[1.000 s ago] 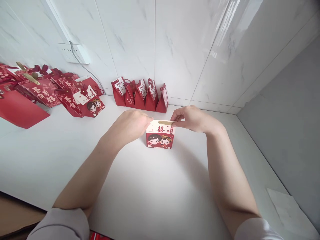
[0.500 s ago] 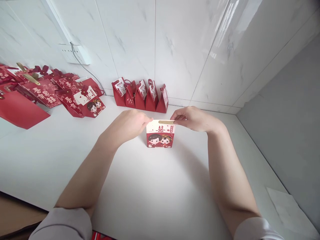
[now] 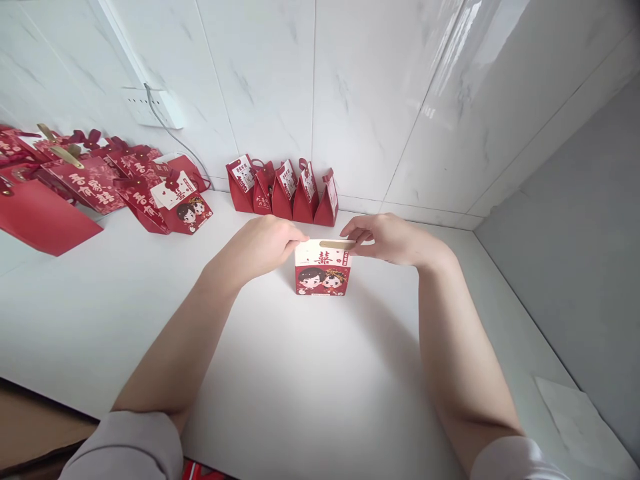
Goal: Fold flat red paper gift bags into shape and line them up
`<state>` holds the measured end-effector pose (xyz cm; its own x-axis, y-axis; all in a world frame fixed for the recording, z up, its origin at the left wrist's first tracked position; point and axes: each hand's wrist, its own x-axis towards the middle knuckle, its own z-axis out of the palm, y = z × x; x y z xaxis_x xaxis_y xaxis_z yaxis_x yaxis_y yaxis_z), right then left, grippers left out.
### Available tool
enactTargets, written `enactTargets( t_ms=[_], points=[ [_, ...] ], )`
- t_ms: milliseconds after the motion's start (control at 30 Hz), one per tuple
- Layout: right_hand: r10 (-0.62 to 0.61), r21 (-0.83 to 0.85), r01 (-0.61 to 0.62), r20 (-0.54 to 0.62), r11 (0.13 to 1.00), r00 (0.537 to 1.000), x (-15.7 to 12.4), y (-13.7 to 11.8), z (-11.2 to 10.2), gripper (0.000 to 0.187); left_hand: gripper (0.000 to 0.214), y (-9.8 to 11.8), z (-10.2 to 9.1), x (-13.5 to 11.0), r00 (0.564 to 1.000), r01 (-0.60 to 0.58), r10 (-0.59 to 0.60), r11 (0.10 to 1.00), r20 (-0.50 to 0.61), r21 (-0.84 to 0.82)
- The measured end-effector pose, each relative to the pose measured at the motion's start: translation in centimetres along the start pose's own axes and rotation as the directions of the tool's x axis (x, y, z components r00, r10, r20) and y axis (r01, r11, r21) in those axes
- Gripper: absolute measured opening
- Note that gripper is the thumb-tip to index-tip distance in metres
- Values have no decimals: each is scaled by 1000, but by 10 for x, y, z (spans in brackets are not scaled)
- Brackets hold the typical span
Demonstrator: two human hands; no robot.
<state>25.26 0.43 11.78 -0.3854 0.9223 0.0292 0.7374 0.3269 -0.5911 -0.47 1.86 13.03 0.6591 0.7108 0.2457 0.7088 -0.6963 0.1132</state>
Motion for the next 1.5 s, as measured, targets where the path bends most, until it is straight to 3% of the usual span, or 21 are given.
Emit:
enactTargets(
  t_ms=[200,567,733,867,933,1000,1167,1333,1500],
  points=[
    [10,-60,-6,54,998,998,6,2,4,12,32,-1,2,3,1000,-1,1,1000,-12,-9],
    [22,40,-27,134,999,991,4,5,-2,10,33,-6,8,6,999,-26,26,999,-19,-26],
    [-73,175,15,326,984,942,-5,-9,-9,23,38,-6,18,11,969,200,-179,973,-167,118],
    [-197,335,58,396,940,897,-13,-21,-14,34,42,-4,11,7,911,371,-347,926,-225,73],
    [-215,345,82,368,935,905,-16,-23,-15,31,51,3,6,2,906,391,-379,920,-187,30],
    [-203,315,93,336,944,920,-18,-24,-16,28,54,16,4,-3,932,346,-347,938,-102,-31],
    [-162,229,103,258,968,952,-26,-19,-21,29,34,45,10,-12,972,231,-225,965,62,-126],
    [-97,137,73,178,988,979,-34,-12,-28,33,12,46,9,-10,951,269,-262,963,161,-24],
    [-39,94,23,166,995,985,-38,-2,-30,34,17,39,3,10,929,194,-235,967,286,163]
  ],
)
